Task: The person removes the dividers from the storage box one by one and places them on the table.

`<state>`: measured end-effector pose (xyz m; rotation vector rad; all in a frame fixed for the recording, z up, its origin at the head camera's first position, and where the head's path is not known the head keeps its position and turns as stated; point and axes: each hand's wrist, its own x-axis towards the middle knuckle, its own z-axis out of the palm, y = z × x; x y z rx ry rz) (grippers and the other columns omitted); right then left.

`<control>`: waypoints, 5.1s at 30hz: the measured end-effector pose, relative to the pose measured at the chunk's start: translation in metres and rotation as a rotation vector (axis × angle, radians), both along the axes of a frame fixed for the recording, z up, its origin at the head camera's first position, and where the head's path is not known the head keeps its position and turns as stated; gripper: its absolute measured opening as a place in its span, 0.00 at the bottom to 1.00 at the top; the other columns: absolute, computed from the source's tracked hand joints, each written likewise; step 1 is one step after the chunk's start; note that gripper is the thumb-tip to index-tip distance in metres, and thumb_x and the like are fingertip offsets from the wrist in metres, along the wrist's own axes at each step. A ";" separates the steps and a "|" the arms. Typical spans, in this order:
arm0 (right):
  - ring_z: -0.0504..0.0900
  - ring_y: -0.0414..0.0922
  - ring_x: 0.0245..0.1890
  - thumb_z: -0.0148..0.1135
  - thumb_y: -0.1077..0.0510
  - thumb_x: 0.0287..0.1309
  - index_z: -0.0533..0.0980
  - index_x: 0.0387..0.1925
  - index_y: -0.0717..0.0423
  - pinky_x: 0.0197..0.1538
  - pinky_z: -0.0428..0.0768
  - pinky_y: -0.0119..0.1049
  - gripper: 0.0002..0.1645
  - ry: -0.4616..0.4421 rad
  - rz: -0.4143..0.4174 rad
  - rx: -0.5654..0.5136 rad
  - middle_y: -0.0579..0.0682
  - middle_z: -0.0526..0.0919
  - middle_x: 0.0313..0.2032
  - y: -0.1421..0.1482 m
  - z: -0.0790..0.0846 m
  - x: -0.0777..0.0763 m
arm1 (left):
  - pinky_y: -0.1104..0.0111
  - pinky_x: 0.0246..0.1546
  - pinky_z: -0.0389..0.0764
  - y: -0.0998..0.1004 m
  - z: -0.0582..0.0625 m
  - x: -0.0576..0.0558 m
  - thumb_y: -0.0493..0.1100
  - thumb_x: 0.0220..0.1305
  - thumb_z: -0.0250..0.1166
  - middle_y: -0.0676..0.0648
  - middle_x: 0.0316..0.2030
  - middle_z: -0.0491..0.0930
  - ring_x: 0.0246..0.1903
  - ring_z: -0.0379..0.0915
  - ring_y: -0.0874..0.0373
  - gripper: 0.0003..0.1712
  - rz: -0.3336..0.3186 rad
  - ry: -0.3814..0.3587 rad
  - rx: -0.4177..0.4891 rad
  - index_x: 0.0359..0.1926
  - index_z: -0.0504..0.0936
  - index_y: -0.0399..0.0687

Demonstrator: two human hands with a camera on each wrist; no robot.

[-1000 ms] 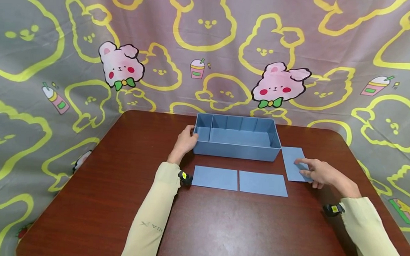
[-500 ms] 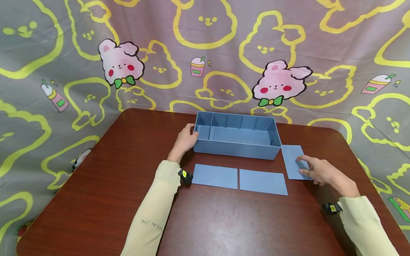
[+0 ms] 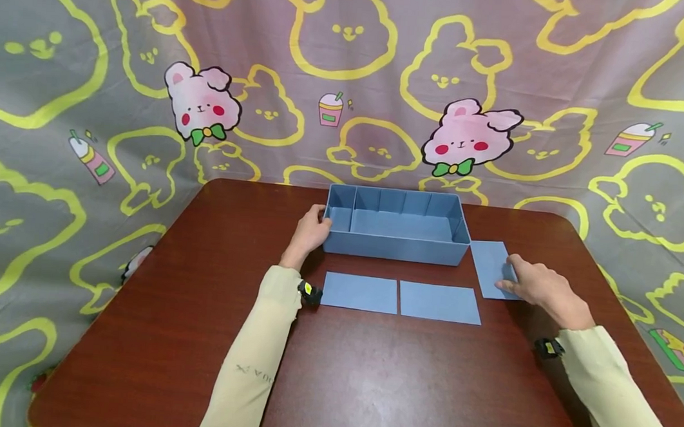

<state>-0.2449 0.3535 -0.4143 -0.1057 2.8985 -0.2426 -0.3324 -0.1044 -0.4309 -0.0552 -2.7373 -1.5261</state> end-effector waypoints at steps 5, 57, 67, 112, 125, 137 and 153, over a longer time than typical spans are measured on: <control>0.75 0.50 0.30 0.71 0.37 0.50 0.65 0.53 0.66 0.26 0.70 0.40 0.44 -0.009 -0.006 -0.005 0.59 0.75 0.32 0.001 -0.003 -0.001 | 0.53 0.58 0.71 -0.001 -0.001 -0.001 0.45 0.71 0.49 0.39 0.61 0.72 0.55 0.70 0.47 0.29 -0.006 -0.015 -0.002 0.71 0.61 0.44; 0.67 0.43 0.13 0.57 0.54 0.66 0.79 0.43 0.60 0.18 0.65 0.36 0.13 0.444 0.206 -0.166 0.49 0.73 0.15 -0.123 0.056 -0.026 | 0.52 0.58 0.71 0.000 0.002 -0.004 0.44 0.72 0.49 0.38 0.64 0.70 0.55 0.69 0.46 0.29 -0.002 -0.008 0.013 0.71 0.61 0.43; 0.66 0.43 0.13 0.54 0.55 0.67 0.78 0.43 0.59 0.19 0.64 0.36 0.12 0.538 0.218 -0.272 0.49 0.72 0.16 -0.153 0.049 -0.039 | 0.52 0.59 0.71 0.000 0.000 -0.006 0.44 0.71 0.49 0.39 0.65 0.70 0.56 0.69 0.47 0.29 -0.001 -0.019 0.011 0.71 0.61 0.45; 0.83 0.50 0.42 0.46 0.41 0.71 0.62 0.69 0.57 0.44 0.80 0.48 0.34 0.285 0.163 -0.389 0.55 0.83 0.48 -0.248 0.021 -0.073 | 0.53 0.56 0.72 -0.002 0.001 -0.006 0.45 0.72 0.49 0.39 0.62 0.71 0.52 0.70 0.47 0.29 -0.002 -0.025 0.022 0.71 0.61 0.45; 0.85 0.51 0.45 0.46 0.39 0.71 0.58 0.72 0.59 0.48 0.81 0.49 0.39 0.211 0.128 -0.487 0.57 0.83 0.51 -0.254 0.016 -0.080 | 0.55 0.53 0.71 0.000 0.002 -0.004 0.45 0.72 0.49 0.39 0.61 0.71 0.50 0.69 0.47 0.29 -0.003 -0.031 0.033 0.71 0.60 0.45; 0.81 0.53 0.54 0.45 0.38 0.71 0.53 0.75 0.57 0.58 0.77 0.52 0.42 0.158 0.088 -0.495 0.58 0.81 0.57 -0.268 0.013 -0.086 | 0.52 0.56 0.71 -0.001 0.001 -0.004 0.45 0.73 0.49 0.39 0.65 0.69 0.53 0.70 0.47 0.30 0.006 -0.029 0.016 0.72 0.60 0.45; 0.74 0.55 0.63 0.44 0.34 0.69 0.54 0.76 0.55 0.63 0.72 0.56 0.44 0.120 0.065 -0.409 0.56 0.72 0.66 -0.275 0.012 -0.089 | 0.52 0.56 0.72 0.000 0.001 -0.004 0.45 0.72 0.50 0.39 0.62 0.71 0.53 0.70 0.46 0.29 0.011 -0.023 0.001 0.71 0.61 0.44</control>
